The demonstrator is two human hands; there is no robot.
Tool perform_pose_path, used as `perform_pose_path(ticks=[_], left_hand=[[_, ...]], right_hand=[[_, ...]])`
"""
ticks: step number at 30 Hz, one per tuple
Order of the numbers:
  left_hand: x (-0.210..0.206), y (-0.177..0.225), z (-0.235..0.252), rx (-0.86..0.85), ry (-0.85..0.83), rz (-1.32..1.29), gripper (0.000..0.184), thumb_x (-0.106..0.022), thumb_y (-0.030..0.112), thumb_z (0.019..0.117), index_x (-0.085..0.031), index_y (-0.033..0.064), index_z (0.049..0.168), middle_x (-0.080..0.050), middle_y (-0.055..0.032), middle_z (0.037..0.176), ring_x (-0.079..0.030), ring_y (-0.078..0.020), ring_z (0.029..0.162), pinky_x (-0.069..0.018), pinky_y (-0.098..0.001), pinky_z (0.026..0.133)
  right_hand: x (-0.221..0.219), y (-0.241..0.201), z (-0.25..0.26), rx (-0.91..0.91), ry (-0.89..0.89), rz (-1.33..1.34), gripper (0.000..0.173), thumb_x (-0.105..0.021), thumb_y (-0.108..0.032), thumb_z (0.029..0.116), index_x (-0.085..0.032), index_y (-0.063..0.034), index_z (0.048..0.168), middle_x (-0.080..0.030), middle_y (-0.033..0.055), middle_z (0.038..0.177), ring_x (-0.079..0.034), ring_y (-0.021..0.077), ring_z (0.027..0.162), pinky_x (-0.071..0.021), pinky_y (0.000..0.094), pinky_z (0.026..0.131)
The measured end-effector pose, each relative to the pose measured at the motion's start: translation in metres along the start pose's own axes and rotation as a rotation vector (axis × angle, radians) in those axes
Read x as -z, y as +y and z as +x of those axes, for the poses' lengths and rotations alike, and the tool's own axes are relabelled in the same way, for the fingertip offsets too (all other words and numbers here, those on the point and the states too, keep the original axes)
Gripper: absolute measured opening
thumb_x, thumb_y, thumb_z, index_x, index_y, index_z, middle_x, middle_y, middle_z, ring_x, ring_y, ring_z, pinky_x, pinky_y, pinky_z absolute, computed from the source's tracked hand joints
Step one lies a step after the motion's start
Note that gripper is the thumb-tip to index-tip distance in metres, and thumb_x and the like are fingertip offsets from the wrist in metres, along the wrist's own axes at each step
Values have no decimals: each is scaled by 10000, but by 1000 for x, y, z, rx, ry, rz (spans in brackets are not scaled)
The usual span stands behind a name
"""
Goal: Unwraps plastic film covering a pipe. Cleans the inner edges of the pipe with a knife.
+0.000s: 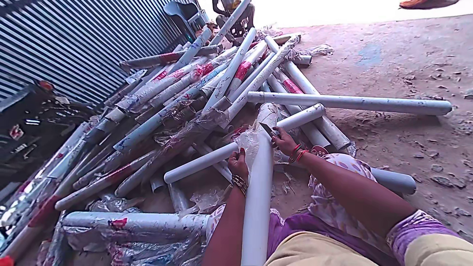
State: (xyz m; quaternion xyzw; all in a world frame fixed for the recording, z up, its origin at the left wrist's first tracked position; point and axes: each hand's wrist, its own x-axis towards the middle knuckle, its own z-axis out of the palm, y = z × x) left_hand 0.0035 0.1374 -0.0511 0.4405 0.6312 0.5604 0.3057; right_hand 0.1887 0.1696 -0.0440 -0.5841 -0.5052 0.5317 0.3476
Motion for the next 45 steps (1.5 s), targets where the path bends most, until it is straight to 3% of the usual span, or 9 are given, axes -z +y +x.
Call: perform_pose_path(ticks=[5,8,12,16,22,31,36,42,45], left_hand=[[15,17,10,267,-315,203,330,-511,169,1093,-491,-4,812,-429,-39,731,-446,-117,675,-410,-282,682],[33,56,20,153,-590,725,515,-435,404,1110,-577,-69,1259,-648,-258,1140,-630,-352,1089,-473,-530,981],[27,110,11,-57,-662,983,714,-458,517,1070,-430,-50,1503,-451,-297,1512,-419,-460,1421,-344,-599,1145],[-29,97,-6,111,-749,1180,857,-506,557,1044,-249,-46,1596,-382,-281,1581,-418,-437,1441,-379,-572,1140],[-53,72,-7,63,-774,1166,571,-406,431,1113,-509,-20,1448,-607,-247,1380,-595,-376,1303,-461,-528,1082],[-51,16,-9,315,-186,129,319,-510,148,1092,-654,-132,1142,-676,-260,1080,-637,-257,1005,-481,-412,969],[-50,16,-7,454,49,-184,308,-499,108,1088,-601,-152,1219,-628,-267,1227,-600,-203,1079,-464,-334,989],[-26,20,13,541,-587,-31,573,-255,413,1138,-489,-38,1403,-637,-207,1157,-628,-226,991,-510,-380,891],[-7,58,13,255,-883,456,754,-553,286,1074,-138,-15,1626,-548,-280,1411,-575,-290,1252,-434,-400,1089]], right_hand=[[-8,2,-10,154,41,21,457,-406,-84,1094,-343,28,1533,-631,214,1187,-662,203,879,-545,341,798],[-11,5,-10,143,-2,30,486,-396,-91,1093,-295,14,1557,-631,202,1156,-659,202,862,-547,345,772],[-12,9,-6,81,-2,104,511,-406,-125,1097,-262,-1,1571,-634,188,1069,-641,196,811,-547,349,751],[-13,1,-10,-62,103,389,507,-407,-131,1115,-223,-24,1575,-617,152,979,-623,152,732,-544,312,689],[-2,-5,-11,-60,188,352,474,-355,-83,1113,-241,-9,1567,-612,169,1050,-637,158,758,-539,301,699],[11,4,14,-86,142,-48,497,-357,-187,1128,-253,-34,1589,-633,206,1061,-646,273,843,-536,425,808],[13,5,18,-89,133,-151,487,-356,-191,1127,-289,-10,1574,-641,268,1156,-656,339,971,-510,478,914],[6,4,3,-53,6,-483,537,-398,-186,1115,-244,-13,1600,-589,298,1365,-592,402,1279,-423,525,1108],[1,2,-3,-55,-13,-581,554,-401,-186,1111,-219,-30,1611,-578,293,1385,-591,416,1282,-434,549,1093]])
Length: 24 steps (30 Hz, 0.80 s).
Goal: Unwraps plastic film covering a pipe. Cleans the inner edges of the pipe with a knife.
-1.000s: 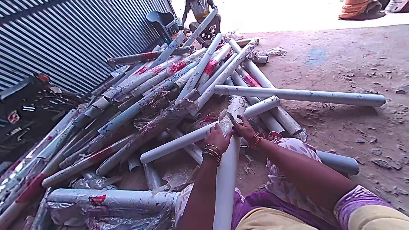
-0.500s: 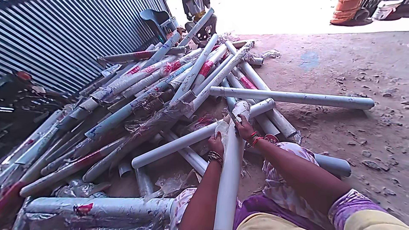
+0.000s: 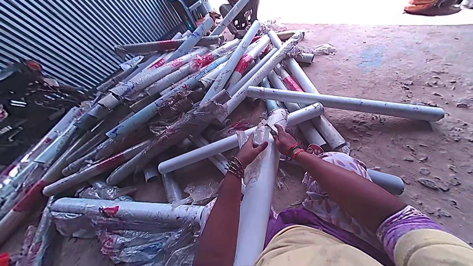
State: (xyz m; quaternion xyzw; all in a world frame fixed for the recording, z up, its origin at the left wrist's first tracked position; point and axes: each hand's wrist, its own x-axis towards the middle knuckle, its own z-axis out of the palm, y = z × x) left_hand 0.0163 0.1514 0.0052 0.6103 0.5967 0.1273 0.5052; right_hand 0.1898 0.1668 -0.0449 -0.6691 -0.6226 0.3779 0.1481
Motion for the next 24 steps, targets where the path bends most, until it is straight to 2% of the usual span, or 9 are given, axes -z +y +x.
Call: perform_pose_path(ticks=[1,3,5,7,9,13,19,21,24], left_hand=[[1,8,-12,12,19,285,912,-652,374,1016,-109,-25,1631,-475,-275,1513,-496,-338,1390,-380,-454,1169],[-6,22,-43,111,75,677,917,-646,524,982,-273,-53,1588,-394,-294,1556,-391,-433,1451,-358,-542,1163],[-15,26,-69,241,21,817,799,-537,602,1012,-468,-52,1465,-493,-282,1465,-491,-425,1372,-429,-534,1102],[-25,15,-77,334,-122,852,772,-425,637,1039,-522,-38,1400,-588,-257,1378,-581,-389,1299,-470,-545,1052],[-36,0,-75,345,-133,812,725,-398,604,1062,-524,-24,1402,-616,-246,1349,-603,-377,1280,-476,-545,1046],[-36,-20,-65,226,-68,680,594,-358,488,1111,-624,-30,1229,-674,-246,1180,-643,-381,1176,-477,-563,999],[-33,-58,-52,5,56,461,458,-389,276,1133,-640,-97,1044,-665,-255,966,-662,-379,980,-485,-534,920],[-40,-73,-47,-18,218,298,426,-430,233,1121,-630,-98,941,-622,-203,835,-628,-311,831,-490,-480,827],[-50,-90,-37,35,434,-12,398,-482,210,1106,-549,-27,793,-431,-28,664,-445,-128,617,-412,-319,650]], right_hand=[[-1,-1,-2,-18,1,-11,563,-410,-176,1105,-211,-44,1615,-579,289,1385,-596,419,1274,-441,557,1083],[-3,-1,-3,-46,18,-41,581,-427,-182,1103,-195,-63,1622,-590,282,1368,-619,423,1234,-465,567,1048],[-2,-1,-2,-52,50,-43,594,-436,-186,1102,-180,-66,1625,-596,286,1345,-634,430,1200,-478,570,1028],[-1,-1,-2,-49,99,12,589,-447,-176,1098,-196,-61,1619,-616,299,1306,-644,445,1172,-483,582,1012],[-1,-1,-3,-25,140,53,573,-446,-169,1099,-216,-51,1611,-625,302,1284,-652,449,1151,-486,587,1004],[-2,1,-5,37,184,84,549,-444,-162,1098,-256,-47,1600,-613,298,1326,-646,456,1164,-484,597,1001],[-6,0,-9,43,107,63,576,-462,-181,1099,-227,-55,1611,-638,304,1256,-653,460,1132,-484,597,994],[-9,-1,-10,17,96,73,578,-460,-179,1102,-217,-43,1608,-640,309,1240,-651,457,1136,-481,587,1006],[-13,0,-6,-63,123,192,579,-459,-152,1096,-211,-16,1601,-638,324,1200,-653,451,1105,-483,577,1001]])
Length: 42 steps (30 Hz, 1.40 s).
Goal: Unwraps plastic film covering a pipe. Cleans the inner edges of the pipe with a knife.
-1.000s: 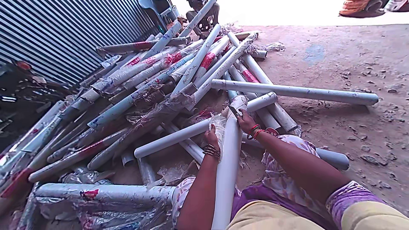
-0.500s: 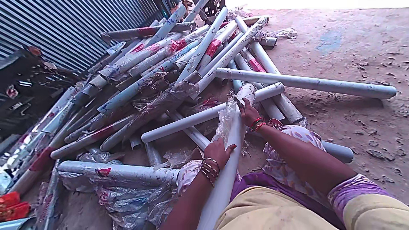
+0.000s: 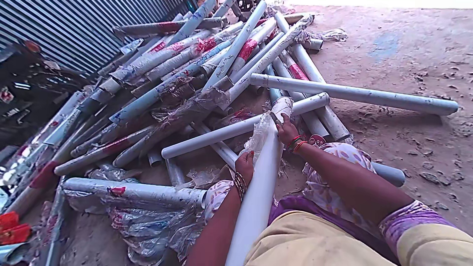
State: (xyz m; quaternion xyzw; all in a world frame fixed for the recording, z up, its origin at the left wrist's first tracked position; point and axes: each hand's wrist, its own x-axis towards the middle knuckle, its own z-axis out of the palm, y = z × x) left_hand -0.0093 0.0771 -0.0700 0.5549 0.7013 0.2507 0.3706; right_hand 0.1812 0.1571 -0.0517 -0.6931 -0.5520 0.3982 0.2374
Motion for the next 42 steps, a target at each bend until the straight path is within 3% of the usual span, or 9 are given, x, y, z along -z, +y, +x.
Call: perform_pose_path(ticks=[8,13,15,18,20,22,28,33,42], left_hand=[[-8,-24,29,163,394,-321,420,-511,196,1094,-549,-35,745,-438,-11,640,-450,-86,604,-419,-280,646],[6,-20,21,438,119,-538,438,-371,342,1131,-593,-28,1054,-472,-53,779,-470,-123,640,-437,-287,623],[21,-20,21,522,-21,-595,501,-257,457,1128,-518,78,928,-447,-6,676,-459,-110,547,-434,-268,536],[50,-14,12,423,-133,-184,619,-170,463,1131,-507,62,801,-434,5,599,-429,-103,503,-390,-254,513],[73,-4,1,258,-264,191,565,-341,398,1134,-623,-55,950,-566,-133,806,-553,-239,748,-469,-440,763],[80,5,-16,119,-359,299,474,-469,394,1099,-612,-32,949,-547,-100,796,-544,-213,733,-469,-430,735],[70,7,-39,-17,-340,258,386,-388,239,1128,-623,-61,1069,-639,-180,893,-646,-276,856,-508,-476,836],[52,-6,-32,-129,-241,281,355,-404,135,1108,-622,-110,972,-621,-206,830,-635,-305,818,-504,-468,805],[22,-49,5,232,-152,-85,355,-411,180,1127,-619,-94,1034,-600,-149,875,-579,-185,796,-494,-368,802]], right_hand=[[-1,0,1,28,55,140,550,-445,-139,1103,-228,-27,1596,-641,316,1161,-680,435,980,-523,583,909],[-6,1,-5,139,-41,109,545,-466,-116,1094,-255,-13,1586,-651,300,1103,-687,408,901,-543,552,869],[-8,2,-6,225,-98,114,551,-475,-93,1086,-256,-5,1584,-660,260,1021,-678,358,834,-547,513,827],[-10,3,-12,337,-139,82,551,-488,-82,1066,-292,14,1572,-667,263,1041,-670,378,887,-525,544,866],[-8,1,-16,391,-105,97,527,-487,-81,1065,-328,11,1559,-666,278,1083,-667,401,929,-517,569,883],[-7,-1,-19,487,-32,90,507,-491,-67,1051,-370,24,1535,-669,277,1109,-672,411,951,-517,585,873],[-6,-10,-32,613,82,-119,518,-565,-55,1012,-437,20,1508,-672,270,1166,-708,440,916,-549,603,792],[-6,-5,-23,463,-64,-154,564,-547,-78,1040,-351,-19,1566,-640,270,1287,-687,442,1058,-520,617,908],[-9,-8,-23,323,-299,-311,607,-508,-163,1080,-243,-76,1620,-639,275,1267,-652,449,1131,-480,613,981]])
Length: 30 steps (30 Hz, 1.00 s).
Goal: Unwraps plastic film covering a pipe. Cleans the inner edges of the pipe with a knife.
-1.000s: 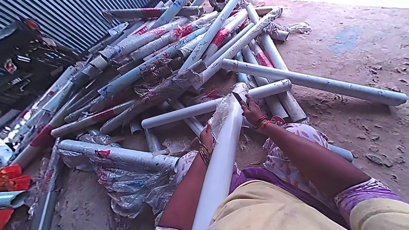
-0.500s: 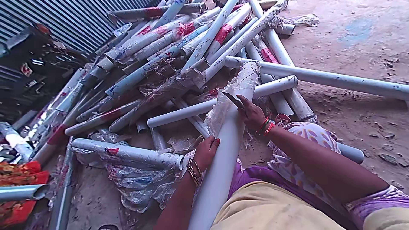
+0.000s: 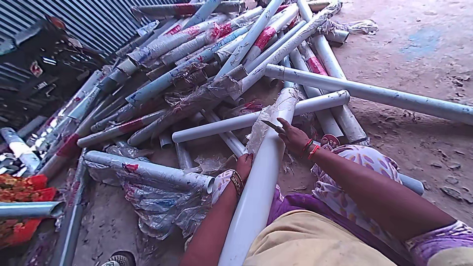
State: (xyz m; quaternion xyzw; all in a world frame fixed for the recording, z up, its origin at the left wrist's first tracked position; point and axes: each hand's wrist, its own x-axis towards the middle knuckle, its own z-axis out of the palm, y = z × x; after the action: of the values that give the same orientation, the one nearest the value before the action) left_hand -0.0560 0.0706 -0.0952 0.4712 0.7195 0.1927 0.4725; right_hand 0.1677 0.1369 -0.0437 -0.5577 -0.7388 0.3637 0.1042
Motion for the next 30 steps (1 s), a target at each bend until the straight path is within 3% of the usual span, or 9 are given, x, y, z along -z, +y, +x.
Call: perform_pose_path(ticks=[6,7,9,10,13,16,19,23,30], left_hand=[[4,-8,18,234,27,115,443,-381,223,1139,-593,-157,1221,-632,-320,1216,-624,-372,1168,-444,-498,1055],[4,-14,24,280,64,56,433,-373,224,1141,-595,-141,1208,-644,-269,1105,-644,-310,1021,-493,-440,956],[0,-21,25,301,161,-237,407,-308,269,1153,-543,-41,1035,-449,-47,727,-436,-122,556,-407,-259,545],[1,-18,22,309,208,-397,446,-273,319,1153,-535,-16,1019,-422,-3,672,-395,-84,488,-370,-225,475],[16,0,6,324,225,-517,697,-133,479,1129,-569,-47,1264,-588,-142,965,-550,-216,778,-472,-369,725],[30,17,-8,191,-58,-259,644,-185,428,1140,-486,-83,1389,-565,-268,1234,-578,-327,1037,-477,-473,914],[16,26,-14,13,-162,-189,499,-278,321,1146,-526,-81,1306,-649,-161,1051,-653,-157,916,-546,-336,869],[14,26,-5,-33,-2,-171,379,-445,230,1118,-609,-51,923,-604,-52,740,-604,-96,674,-526,-308,712],[-5,21,9,77,218,-370,307,-551,179,1078,-608,-55,887,-550,-62,733,-535,-120,666,-482,-321,700]], right_hand=[[-6,3,7,-14,28,93,590,-506,-122,1073,-261,-32,1602,-647,287,1216,-655,429,1098,-482,572,1000],[-7,5,9,-26,50,127,583,-499,-119,1074,-264,-23,1598,-651,282,1191,-660,417,1071,-487,555,990],[-7,8,11,-83,99,218,571,-484,-114,1078,-261,-19,1595,-652,278,1191,-663,393,1070,-490,527,994],[-6,10,12,-118,124,277,564,-478,-106,1080,-260,-18,1593,-650,273,1201,-666,371,1072,-493,505,996],[-3,13,16,-171,193,478,550,-467,-69,1073,-259,-6,1578,-639,237,1122,-646,274,939,-513,419,885],[1,14,15,-165,236,507,532,-474,-82,1076,-294,-5,1571,-656,248,1128,-663,307,970,-512,463,924],[6,15,11,-90,317,445,517,-474,-81,1073,-317,1,1558,-668,269,1120,-683,352,971,-523,518,927],[2,12,6,40,443,384,493,-474,-69,1058,-371,18,1532,-682,255,1081,-682,360,942,-521,539,894],[0,5,6,41,413,382,499,-457,-72,1068,-349,16,1547,-676,238,1082,-674,339,950,-519,513,898]])
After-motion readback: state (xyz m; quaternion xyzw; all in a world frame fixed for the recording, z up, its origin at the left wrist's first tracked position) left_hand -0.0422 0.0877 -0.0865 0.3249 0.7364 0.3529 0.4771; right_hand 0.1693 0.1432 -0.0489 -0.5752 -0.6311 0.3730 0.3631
